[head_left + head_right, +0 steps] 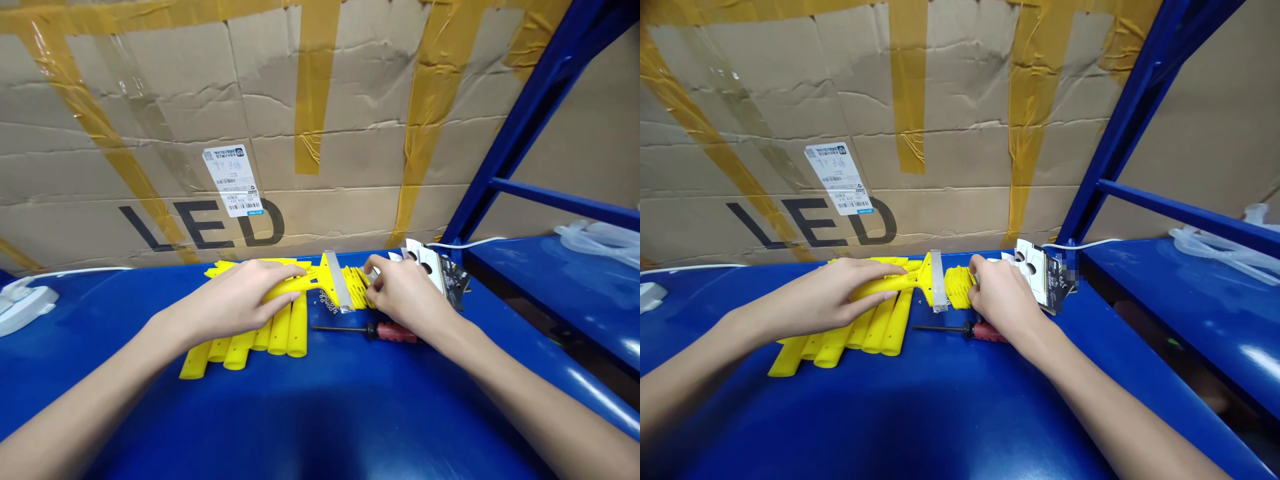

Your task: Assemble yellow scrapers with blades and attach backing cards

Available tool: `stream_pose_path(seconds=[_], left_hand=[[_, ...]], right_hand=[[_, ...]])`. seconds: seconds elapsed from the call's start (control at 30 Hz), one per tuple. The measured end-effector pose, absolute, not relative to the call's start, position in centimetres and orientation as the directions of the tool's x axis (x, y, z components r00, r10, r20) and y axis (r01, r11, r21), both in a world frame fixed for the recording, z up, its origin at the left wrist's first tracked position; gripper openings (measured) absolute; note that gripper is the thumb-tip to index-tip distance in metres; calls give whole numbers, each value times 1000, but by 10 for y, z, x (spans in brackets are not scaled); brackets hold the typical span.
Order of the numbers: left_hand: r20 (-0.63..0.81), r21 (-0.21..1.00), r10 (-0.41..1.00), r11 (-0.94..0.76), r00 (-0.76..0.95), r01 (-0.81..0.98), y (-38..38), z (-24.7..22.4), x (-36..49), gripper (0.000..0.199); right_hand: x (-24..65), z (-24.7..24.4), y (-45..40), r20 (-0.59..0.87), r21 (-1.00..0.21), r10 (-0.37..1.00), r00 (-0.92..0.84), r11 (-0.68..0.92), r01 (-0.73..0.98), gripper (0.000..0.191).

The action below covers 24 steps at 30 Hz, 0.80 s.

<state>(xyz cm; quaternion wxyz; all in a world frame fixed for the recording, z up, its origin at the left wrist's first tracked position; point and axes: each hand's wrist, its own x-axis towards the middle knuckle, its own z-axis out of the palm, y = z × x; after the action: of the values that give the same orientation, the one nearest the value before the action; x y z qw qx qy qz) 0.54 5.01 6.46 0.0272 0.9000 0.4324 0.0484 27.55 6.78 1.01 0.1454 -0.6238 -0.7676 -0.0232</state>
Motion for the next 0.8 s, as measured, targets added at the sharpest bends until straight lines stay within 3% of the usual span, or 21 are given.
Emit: stream_pose_path(seconds=[0.17, 0.4, 0.8], left_hand=[[67, 79, 770, -638, 635, 766, 48, 64, 7, 46], [61, 62, 770, -638, 635, 767, 46, 63, 12, 47], [68, 45, 769, -639, 636, 768, 44, 61, 14, 46]], right_hand=[[273, 18, 65, 234, -60, 948, -214, 234, 970, 30], [275, 22, 63, 223, -29, 948, -229, 241, 970, 25], [282, 11, 69, 274, -139, 942, -193, 238, 961, 14]])
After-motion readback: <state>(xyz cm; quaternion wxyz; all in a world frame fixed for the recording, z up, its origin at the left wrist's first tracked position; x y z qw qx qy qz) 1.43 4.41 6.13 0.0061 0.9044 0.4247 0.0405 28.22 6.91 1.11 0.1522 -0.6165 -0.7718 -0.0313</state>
